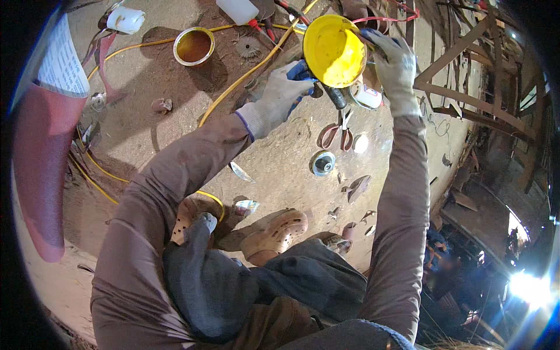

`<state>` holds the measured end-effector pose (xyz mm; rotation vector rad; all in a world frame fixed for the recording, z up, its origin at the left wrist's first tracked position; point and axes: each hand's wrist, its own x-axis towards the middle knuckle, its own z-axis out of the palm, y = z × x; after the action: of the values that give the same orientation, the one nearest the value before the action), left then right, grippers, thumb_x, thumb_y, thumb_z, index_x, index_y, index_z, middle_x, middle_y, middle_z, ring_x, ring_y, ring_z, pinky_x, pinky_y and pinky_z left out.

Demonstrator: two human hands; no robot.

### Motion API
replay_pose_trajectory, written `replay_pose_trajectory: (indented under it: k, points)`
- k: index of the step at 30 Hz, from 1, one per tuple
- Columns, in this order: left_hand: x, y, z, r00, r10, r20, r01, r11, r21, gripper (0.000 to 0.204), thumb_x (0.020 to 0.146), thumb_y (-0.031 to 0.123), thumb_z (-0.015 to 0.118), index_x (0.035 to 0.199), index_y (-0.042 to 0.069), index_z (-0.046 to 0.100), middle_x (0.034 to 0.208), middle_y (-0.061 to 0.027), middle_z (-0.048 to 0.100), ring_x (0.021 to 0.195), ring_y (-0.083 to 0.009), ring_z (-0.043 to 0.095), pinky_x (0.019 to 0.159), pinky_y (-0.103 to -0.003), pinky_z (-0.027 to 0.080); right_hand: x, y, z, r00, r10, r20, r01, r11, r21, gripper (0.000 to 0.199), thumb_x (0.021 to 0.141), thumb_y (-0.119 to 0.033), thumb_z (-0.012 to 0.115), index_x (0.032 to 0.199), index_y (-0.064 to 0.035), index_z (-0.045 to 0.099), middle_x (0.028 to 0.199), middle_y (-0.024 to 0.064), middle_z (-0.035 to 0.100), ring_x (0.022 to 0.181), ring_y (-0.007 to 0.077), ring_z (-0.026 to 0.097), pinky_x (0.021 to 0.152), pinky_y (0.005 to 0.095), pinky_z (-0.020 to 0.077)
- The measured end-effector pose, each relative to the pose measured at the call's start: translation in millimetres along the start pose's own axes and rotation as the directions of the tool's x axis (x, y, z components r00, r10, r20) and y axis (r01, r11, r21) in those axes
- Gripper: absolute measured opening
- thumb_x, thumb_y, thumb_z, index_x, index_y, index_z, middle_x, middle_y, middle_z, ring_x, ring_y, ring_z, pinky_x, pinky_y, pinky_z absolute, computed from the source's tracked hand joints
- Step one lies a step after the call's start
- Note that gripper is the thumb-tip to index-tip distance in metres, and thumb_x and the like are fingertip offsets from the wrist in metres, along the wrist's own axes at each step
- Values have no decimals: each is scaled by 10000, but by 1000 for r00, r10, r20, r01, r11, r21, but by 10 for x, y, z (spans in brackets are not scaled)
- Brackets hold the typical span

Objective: The person pours a brown liquid from a small can into a yellow container and uses a brush to apply it to a red foam piece. They then apply the liquid to a sheet of sandpaper and rub it onto the foam.

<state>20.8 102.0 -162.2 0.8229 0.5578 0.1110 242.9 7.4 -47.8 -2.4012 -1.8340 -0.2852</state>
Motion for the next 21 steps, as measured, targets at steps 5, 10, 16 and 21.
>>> replay_pose_trajectory:
  k: [5,10,16,21]
  points:
    - [113,-69,-115,999,-28,25,26,997,77,356,918,13,617,1273,9,616,1138,-51,687,973,-118,666,871,-264,551,-323,-180,150,998,53,15,-54,996,67,284,796,-79,713,1054,-183,768,962,37,760,868,263,684,788,385,556]
    - [106,49,-87,996,-91,21,93,971,-219,419,921,-55,551,1339,-18,553,1217,-111,661,1028,-178,688,915,-328,601,-815,-965,-11,993,81,85,-88,993,82,336,740,-26,712,1039,-169,773,992,30,762,796,235,646,778,388,525]
    - [105,30,-75,997,-46,57,55,986,-159,432,926,-66,539,1356,-30,534,1220,-117,662,1053,-182,688,919,-343,602,-489,-596,27,977,155,-149,-145,987,72,351,725,4,688,1027,-152,775,916,71,739,751,275,651,680,404,540]
    - [137,-40,-42,999,-36,24,42,925,-378,248,880,9,656,1126,24,684,948,-24,692,756,-80,627,718,-256,559,-710,-1011,45,994,101,38,-101,995,-11,393,732,6,683,1078,-163,761,988,70,752,807,275,674,697,384,530]
